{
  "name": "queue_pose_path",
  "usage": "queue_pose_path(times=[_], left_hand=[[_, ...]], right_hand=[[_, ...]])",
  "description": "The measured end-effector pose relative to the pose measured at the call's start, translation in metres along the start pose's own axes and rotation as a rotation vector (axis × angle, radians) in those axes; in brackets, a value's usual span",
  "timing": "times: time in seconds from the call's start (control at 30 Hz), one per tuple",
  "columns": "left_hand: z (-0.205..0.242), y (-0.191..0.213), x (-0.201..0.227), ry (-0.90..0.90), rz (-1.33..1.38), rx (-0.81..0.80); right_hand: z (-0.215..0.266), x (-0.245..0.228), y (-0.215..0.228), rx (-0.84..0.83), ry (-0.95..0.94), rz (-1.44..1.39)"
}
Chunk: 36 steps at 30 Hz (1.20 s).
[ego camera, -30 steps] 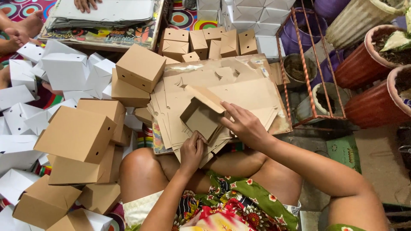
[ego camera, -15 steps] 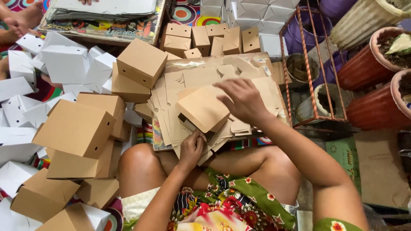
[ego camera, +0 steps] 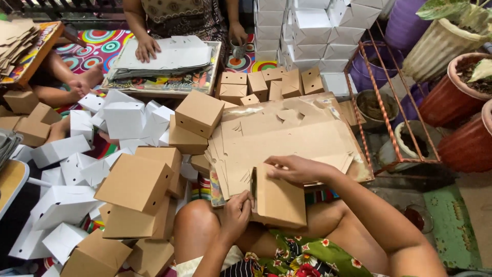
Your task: Assembling small cardboard boxes by folding flat templates along pre-scored lines.
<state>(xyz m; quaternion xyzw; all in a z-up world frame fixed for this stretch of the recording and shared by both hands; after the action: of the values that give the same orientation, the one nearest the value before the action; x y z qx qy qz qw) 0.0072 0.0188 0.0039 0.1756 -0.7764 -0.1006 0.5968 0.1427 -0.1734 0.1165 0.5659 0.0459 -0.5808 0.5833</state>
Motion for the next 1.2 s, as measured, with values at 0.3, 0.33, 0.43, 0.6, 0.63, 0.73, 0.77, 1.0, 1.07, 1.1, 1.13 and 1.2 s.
queue_pose_path(times=[0.3, 0.33, 0.43, 0.6, 0.63, 0.73, 0.77, 1.0, 1.07, 1.1, 1.13, 1.2], left_hand=[[0.074, -0.012, -0.035, -0.249, -0.279, -0.354], [0.082, -0.013, -0.054, -0.253, -0.286, -0.353], [0.111, -0.012, -0.086, -0.369, -0.483, -0.218], [0.152, 0.017, -0.107, -0.115, -0.653, -0.373], [0.157, 0.024, -0.131, -0.112, -0.654, -0.373], [0.188, 0.039, -0.139, -0.117, -0.646, -0.539], [0.185, 0.050, -0.101, -0.089, -0.628, -0.403], [0.190, 0.055, -0.118, 0.027, -0.664, -0.252], [0.211, 0.042, -0.130, 0.087, -0.654, -0.249], [0.222, 0.035, -0.136, 0.138, -0.657, -0.249], [0.228, 0.034, -0.139, 0.151, -0.643, -0.245], [0.231, 0.034, -0.147, 0.193, -0.613, -0.264]], right_hand=[[0.094, 0.082, -0.123, -0.024, 0.184, -0.859], [0.096, 0.080, -0.130, -0.024, 0.192, -0.858], [0.096, 0.084, -0.154, 0.077, 0.353, -0.756], [0.081, 0.068, -0.182, -0.033, 0.542, -1.119], [0.073, 0.063, -0.183, -0.036, 0.542, -1.121], [0.063, 0.047, -0.199, -0.150, 0.510, -1.211], [0.059, 0.042, -0.204, -0.194, 0.482, -1.153], [0.029, 0.028, -0.237, -0.310, 0.381, -0.986], [0.029, 0.026, -0.235, -0.274, 0.353, -1.012], [0.028, 0.025, -0.234, -0.230, 0.339, -1.038], [0.030, 0.030, -0.239, -0.242, 0.324, -1.034], [0.027, 0.041, -0.238, -0.056, 0.312, -1.182]])
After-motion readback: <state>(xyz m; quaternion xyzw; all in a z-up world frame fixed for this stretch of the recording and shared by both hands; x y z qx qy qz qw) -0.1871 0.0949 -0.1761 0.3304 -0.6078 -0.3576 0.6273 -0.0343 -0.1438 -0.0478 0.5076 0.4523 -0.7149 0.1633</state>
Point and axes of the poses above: each hand's wrist, its own z-axis away from the middle knuckle, its own y-axis out of the back of the hand, x = y × z, the point moved 2 cm from there along -z, towards the middle knuckle
